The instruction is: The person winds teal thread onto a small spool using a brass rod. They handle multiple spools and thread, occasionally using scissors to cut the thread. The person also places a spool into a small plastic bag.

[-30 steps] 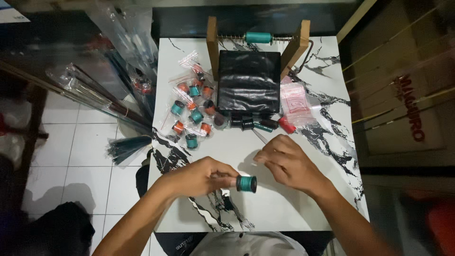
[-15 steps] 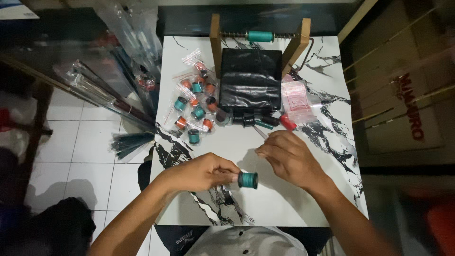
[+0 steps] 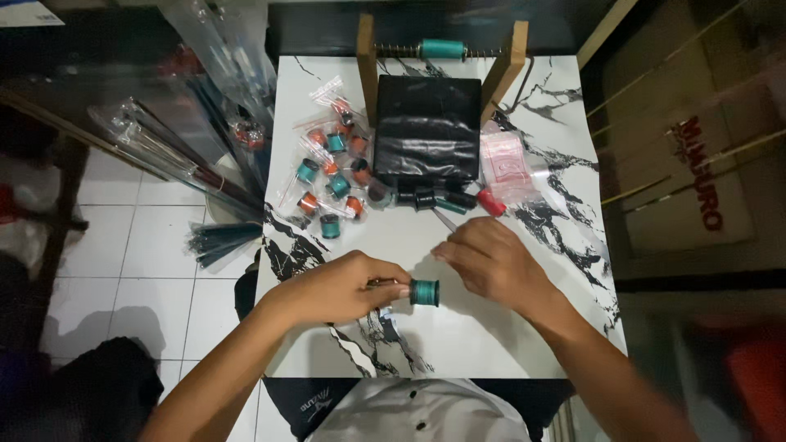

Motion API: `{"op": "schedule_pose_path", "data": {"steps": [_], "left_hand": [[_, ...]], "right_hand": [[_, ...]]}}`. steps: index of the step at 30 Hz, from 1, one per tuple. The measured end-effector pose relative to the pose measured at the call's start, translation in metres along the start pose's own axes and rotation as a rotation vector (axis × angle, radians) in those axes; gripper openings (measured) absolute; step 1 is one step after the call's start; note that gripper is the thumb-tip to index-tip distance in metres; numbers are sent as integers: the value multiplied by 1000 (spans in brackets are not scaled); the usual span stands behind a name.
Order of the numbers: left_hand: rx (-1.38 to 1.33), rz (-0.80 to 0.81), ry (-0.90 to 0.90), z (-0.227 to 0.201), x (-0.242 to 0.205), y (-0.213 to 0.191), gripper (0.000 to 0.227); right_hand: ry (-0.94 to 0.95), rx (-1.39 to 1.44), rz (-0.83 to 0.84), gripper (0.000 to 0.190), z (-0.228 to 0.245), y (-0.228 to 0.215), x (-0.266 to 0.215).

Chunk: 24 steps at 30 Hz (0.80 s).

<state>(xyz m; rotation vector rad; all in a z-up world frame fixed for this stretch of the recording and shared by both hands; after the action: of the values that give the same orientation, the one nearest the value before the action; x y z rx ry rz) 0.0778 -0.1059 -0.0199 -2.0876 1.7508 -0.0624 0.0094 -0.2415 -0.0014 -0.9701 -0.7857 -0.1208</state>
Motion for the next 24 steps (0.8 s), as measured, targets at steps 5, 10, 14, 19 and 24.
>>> {"op": "schedule_pose_path", "data": {"steps": [5, 10, 14, 19, 24], "left_hand": [[75, -102, -26, -2, 0, -20, 25], [246, -116, -40, 2, -4, -28, 25], [155, -58, 33, -8, 0, -12, 24], [126, -121, 22, -8, -2, -21, 23], [206, -126, -25, 9, -1, -28, 24]], "right_hand": [[-37, 113, 144, 8, 20, 27, -15], [-18, 203, 205, 11, 34, 2, 3], [96, 146, 106, 18, -4, 1, 4], [22, 213, 199, 12, 10, 38, -19], [56, 382, 295, 12, 42, 16, -3]]}}
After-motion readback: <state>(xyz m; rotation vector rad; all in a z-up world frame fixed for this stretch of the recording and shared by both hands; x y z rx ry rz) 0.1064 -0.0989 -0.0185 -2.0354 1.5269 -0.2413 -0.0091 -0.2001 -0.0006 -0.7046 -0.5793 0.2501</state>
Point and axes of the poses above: each hand's wrist, its own x-axis towards the middle knuckle, its own y-axis out of the palm, z = x × y, the point moved 9 cm from there along x, towards the middle knuckle, and after that the axes turned 9 degrees about y, right-handed, at the moved point
